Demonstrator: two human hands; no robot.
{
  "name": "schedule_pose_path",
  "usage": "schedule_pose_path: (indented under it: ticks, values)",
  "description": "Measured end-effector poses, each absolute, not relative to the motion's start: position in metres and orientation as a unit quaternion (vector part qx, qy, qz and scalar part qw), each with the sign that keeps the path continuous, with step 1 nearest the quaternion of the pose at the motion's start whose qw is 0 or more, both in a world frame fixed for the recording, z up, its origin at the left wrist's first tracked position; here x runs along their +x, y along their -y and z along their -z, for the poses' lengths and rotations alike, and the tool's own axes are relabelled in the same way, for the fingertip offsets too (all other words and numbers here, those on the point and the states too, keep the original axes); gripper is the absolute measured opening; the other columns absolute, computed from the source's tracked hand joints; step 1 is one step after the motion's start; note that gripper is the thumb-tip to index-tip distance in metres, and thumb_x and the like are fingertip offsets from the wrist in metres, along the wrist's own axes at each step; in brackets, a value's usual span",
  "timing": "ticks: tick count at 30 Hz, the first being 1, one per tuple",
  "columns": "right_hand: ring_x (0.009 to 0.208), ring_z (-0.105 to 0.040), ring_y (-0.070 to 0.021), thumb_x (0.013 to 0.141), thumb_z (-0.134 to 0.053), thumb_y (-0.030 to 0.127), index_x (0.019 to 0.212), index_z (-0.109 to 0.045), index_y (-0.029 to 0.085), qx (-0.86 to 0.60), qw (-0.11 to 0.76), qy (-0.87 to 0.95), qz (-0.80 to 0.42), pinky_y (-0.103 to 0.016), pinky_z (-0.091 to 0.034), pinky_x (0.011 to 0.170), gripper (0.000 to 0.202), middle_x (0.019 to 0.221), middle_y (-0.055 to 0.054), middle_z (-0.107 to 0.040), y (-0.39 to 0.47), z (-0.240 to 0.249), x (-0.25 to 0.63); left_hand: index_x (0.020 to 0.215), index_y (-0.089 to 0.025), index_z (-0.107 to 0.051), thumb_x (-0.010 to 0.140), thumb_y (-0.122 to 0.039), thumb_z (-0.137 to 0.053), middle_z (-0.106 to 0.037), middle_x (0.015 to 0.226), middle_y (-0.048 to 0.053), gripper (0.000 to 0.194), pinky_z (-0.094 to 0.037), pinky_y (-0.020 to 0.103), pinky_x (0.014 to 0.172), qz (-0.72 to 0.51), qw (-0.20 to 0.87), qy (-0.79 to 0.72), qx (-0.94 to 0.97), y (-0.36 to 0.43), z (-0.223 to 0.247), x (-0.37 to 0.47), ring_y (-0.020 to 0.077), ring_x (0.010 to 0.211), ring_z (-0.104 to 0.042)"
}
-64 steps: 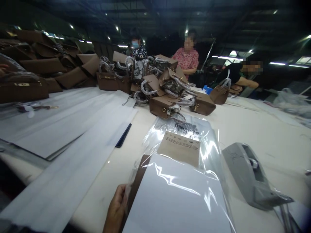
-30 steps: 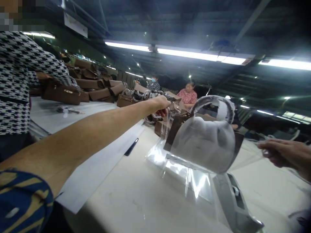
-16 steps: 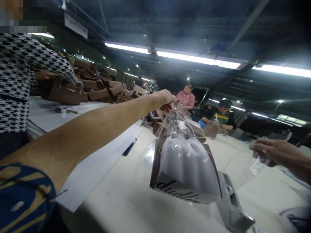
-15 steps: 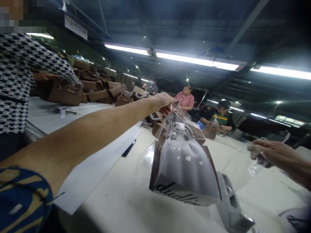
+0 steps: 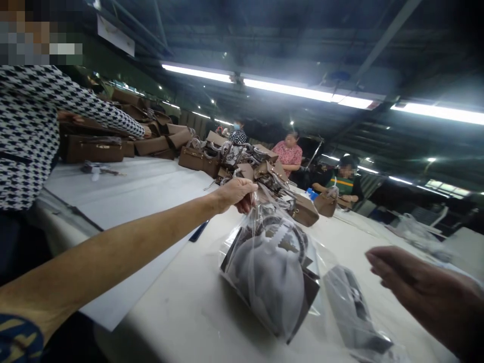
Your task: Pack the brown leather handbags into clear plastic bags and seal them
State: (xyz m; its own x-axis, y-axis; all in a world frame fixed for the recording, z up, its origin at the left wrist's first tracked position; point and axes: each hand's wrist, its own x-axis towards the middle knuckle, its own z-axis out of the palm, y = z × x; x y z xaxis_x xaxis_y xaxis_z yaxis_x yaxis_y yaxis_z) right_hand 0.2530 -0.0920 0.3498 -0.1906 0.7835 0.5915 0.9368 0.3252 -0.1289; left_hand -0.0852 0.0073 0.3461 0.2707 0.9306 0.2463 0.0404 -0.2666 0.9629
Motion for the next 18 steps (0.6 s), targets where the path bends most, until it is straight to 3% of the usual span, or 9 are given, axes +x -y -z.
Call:
schedule_pose_path:
  ticks: [4,8,10,12,15,18]
  values:
    - [0.077,-0.06,-0.0154,0.087,-0.038,0.042,0.092,-0.06,0.025,-0.435,0.181,0.881,0.047,-0.024,-0.046,0.066,0.028,0.091,-0.002,-0.063,0.085,-0.366,0.183,0.064,-0.014,-0.047,0.085,-0.028,-0.041,-0.059,0.054,0.0,0.026,-0.035,0.014,0.027,-0.471,0.472,-0.37,0.647,-0.007,-0.352,-0.078,0.0092,0.033,-0.052]
    - [0.085,-0.058,-0.025,0.082,-0.043,0.046,0.102,-0.058,0.018,-0.488,0.13,0.857,0.1,-0.036,-0.044,0.073,0.037,0.095,-0.009,-0.061,0.042,-0.352,0.153,0.065,-0.014,-0.047,0.085,-0.028,-0.043,-0.059,0.054,0.0,0.025,-0.034,0.014,0.028,-0.468,0.476,-0.341,0.662,-0.002,-0.346,-0.082,0.0095,0.034,-0.053]
    - [0.081,-0.058,-0.0245,0.077,-0.05,0.05,0.099,-0.057,0.017,-0.497,0.112,0.861,0.002,-0.034,-0.044,0.069,0.041,0.088,-0.009,-0.061,0.016,-0.344,0.149,0.064,-0.015,-0.046,0.085,-0.028,-0.044,-0.057,0.051,-0.001,0.024,-0.033,0.014,0.028,-0.47,0.478,-0.327,0.666,-0.002,-0.344,-0.08,0.0097,0.033,-0.052]
    - [0.064,-0.056,-0.0177,0.073,-0.053,0.056,0.085,-0.056,0.016,-0.49,0.104,0.847,-0.177,-0.026,-0.041,0.055,0.041,0.07,-0.003,-0.058,-0.004,-0.339,0.145,0.062,-0.015,-0.044,0.085,-0.027,-0.044,-0.054,0.048,-0.002,0.026,-0.032,0.013,0.029,-0.484,0.476,-0.314,0.664,-0.004,-0.345,-0.074,0.0091,0.033,-0.051]
    - [0.041,-0.035,-0.0077,0.07,-0.057,0.059,0.071,-0.049,0.017,-0.507,0.166,0.783,-0.319,-0.021,-0.024,0.04,0.043,0.048,0.006,-0.037,-0.018,-0.336,0.141,0.066,-0.015,-0.043,0.088,-0.029,-0.038,-0.055,0.054,-0.002,0.026,-0.035,0.014,0.034,-0.518,0.475,-0.296,0.647,-0.015,-0.352,-0.065,0.0076,0.036,-0.052]
    - [0.04,-0.024,-0.0046,0.068,-0.063,0.054,0.077,-0.047,0.019,-0.54,0.292,0.694,-0.376,-0.021,-0.016,0.04,0.039,0.048,0.008,-0.027,-0.017,-0.347,0.157,0.085,-0.018,-0.048,0.089,-0.038,-0.037,-0.062,0.081,0.001,0.023,-0.046,0.02,0.055,-0.634,0.457,-0.289,0.553,-0.026,-0.347,-0.07,0.0095,0.062,-0.061]
